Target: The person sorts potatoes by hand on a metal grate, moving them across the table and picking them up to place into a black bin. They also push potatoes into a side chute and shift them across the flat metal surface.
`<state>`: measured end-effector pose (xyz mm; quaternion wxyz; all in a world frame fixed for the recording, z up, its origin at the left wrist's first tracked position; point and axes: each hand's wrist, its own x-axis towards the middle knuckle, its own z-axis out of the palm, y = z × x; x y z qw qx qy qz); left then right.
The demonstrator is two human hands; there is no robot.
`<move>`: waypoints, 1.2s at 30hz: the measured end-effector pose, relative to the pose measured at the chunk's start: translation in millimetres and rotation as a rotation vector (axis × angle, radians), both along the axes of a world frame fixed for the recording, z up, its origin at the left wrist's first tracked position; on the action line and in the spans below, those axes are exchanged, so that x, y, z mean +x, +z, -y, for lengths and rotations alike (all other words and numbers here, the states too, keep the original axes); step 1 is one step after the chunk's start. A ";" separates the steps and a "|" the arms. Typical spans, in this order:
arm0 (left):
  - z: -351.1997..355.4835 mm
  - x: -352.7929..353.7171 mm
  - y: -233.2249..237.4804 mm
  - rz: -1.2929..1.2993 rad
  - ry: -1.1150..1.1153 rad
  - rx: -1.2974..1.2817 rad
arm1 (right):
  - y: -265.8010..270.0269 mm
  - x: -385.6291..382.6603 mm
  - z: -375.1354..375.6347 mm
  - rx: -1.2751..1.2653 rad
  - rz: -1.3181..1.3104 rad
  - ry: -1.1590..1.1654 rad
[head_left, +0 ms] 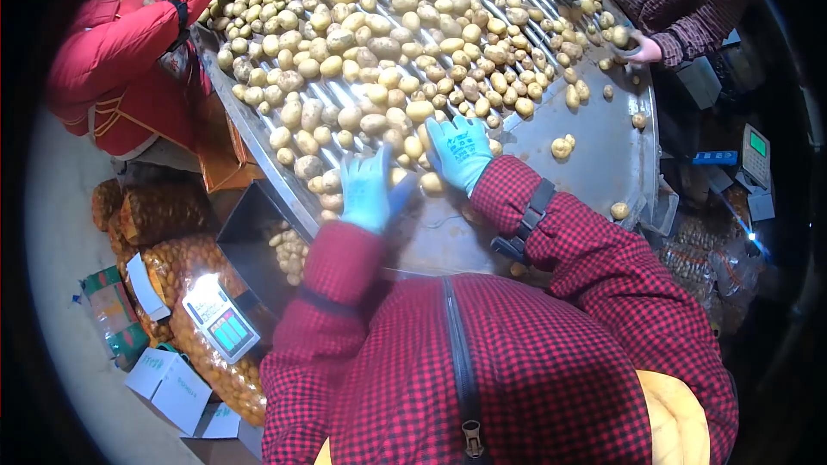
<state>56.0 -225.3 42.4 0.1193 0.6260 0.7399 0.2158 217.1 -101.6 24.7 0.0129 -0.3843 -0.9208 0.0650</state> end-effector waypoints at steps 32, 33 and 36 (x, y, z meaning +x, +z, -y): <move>-50.3 -43.2 45.5 1.263 0.329 -0.348 | 18.4 63.7 -50.2 -1.434 -1.329 -0.575; -55.6 -41.5 5.0 0.950 0.267 -0.284 | 33.7 51.9 -52.1 -1.215 -1.005 -0.559; -71.4 -7.7 22.7 0.247 0.064 -0.353 | 27.8 15.1 -53.2 -0.527 -0.378 -0.223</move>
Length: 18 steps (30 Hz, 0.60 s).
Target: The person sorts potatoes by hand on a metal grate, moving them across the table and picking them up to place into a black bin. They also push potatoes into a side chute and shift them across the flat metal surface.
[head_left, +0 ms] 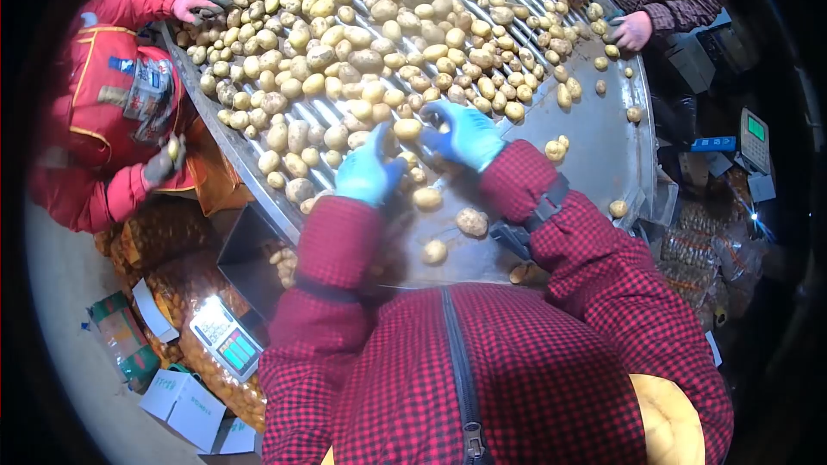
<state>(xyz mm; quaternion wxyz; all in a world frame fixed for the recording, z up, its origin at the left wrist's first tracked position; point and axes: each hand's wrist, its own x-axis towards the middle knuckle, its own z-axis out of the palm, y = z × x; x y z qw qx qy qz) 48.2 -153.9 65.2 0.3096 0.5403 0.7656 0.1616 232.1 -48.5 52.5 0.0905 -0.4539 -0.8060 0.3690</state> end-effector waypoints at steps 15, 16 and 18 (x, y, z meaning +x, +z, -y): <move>-28.2 17.0 -12.2 -0.305 -0.088 -0.274 | 21.9 49.0 -14.3 -0.575 -0.484 -0.364; -34.4 18.5 -7.5 -0.315 -0.101 -0.309 | 24.4 58.1 -8.7 -0.543 -0.484 -0.279; -35.8 20.9 -7.0 -0.348 -0.094 -0.261 | 41.9 61.7 17.1 -0.466 -0.203 -0.189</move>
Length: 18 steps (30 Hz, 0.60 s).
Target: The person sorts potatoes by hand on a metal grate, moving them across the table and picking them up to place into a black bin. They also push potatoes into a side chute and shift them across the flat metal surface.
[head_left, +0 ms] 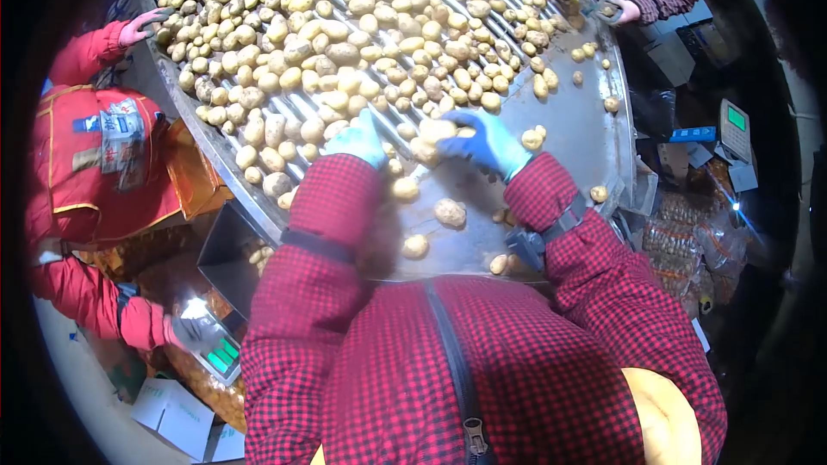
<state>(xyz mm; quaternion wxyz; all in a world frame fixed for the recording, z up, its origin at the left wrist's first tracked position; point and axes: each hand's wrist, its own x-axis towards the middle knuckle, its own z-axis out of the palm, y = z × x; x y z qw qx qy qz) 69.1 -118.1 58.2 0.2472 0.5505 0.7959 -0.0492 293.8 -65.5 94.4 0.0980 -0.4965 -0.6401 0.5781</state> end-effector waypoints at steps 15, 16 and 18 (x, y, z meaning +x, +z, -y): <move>159.5 -62.7 25.8 1.731 0.470 0.286 | -63.5 11.4 27.3 -0.386 -0.465 -0.295; 176.8 -63.9 22.7 1.732 0.519 0.329 | -65.9 21.3 28.6 -0.470 -0.524 -0.370; 216.6 -62.3 31.9 1.785 0.692 0.450 | -75.0 39.0 31.4 -0.638 -0.642 -0.524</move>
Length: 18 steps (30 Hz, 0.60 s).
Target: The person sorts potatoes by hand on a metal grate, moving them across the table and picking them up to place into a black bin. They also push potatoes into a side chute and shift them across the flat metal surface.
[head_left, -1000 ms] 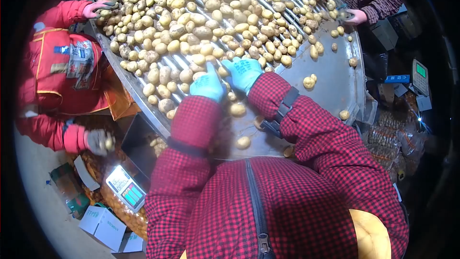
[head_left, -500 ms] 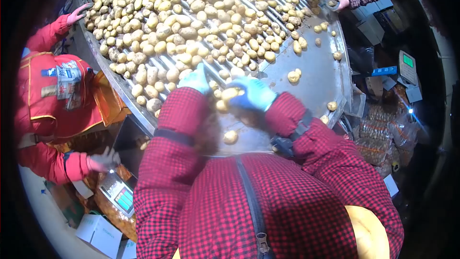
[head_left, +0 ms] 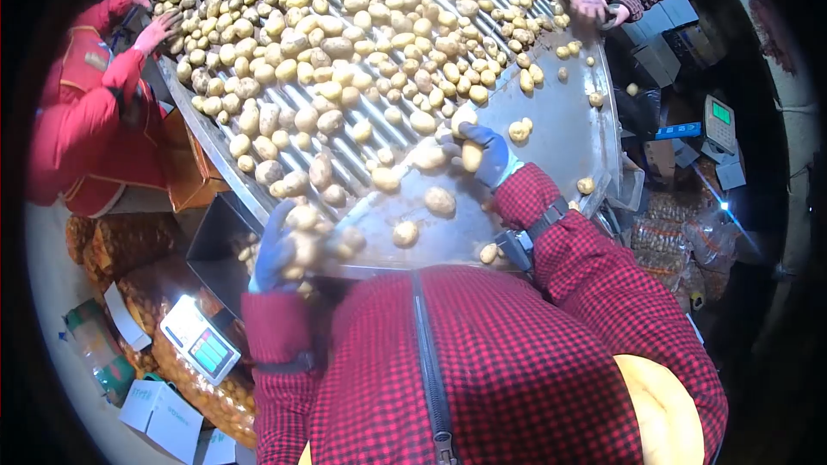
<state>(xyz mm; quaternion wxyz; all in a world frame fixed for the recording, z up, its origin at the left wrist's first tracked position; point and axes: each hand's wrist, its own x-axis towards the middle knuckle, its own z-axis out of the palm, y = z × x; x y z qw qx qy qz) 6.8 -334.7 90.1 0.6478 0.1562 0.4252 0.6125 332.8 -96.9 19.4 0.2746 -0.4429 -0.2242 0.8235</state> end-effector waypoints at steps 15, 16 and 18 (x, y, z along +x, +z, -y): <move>151.1 -77.8 -57.4 -1.061 0.271 -0.381 | 67.2 -3.8 48.6 0.177 0.119 0.029; 130.8 -55.7 -43.8 -0.888 0.194 -0.247 | 72.1 -12.6 54.1 0.184 0.130 0.034; 73.1 -0.2 -7.0 -0.076 0.163 -0.071 | 52.4 -24.6 60.4 0.516 0.202 0.297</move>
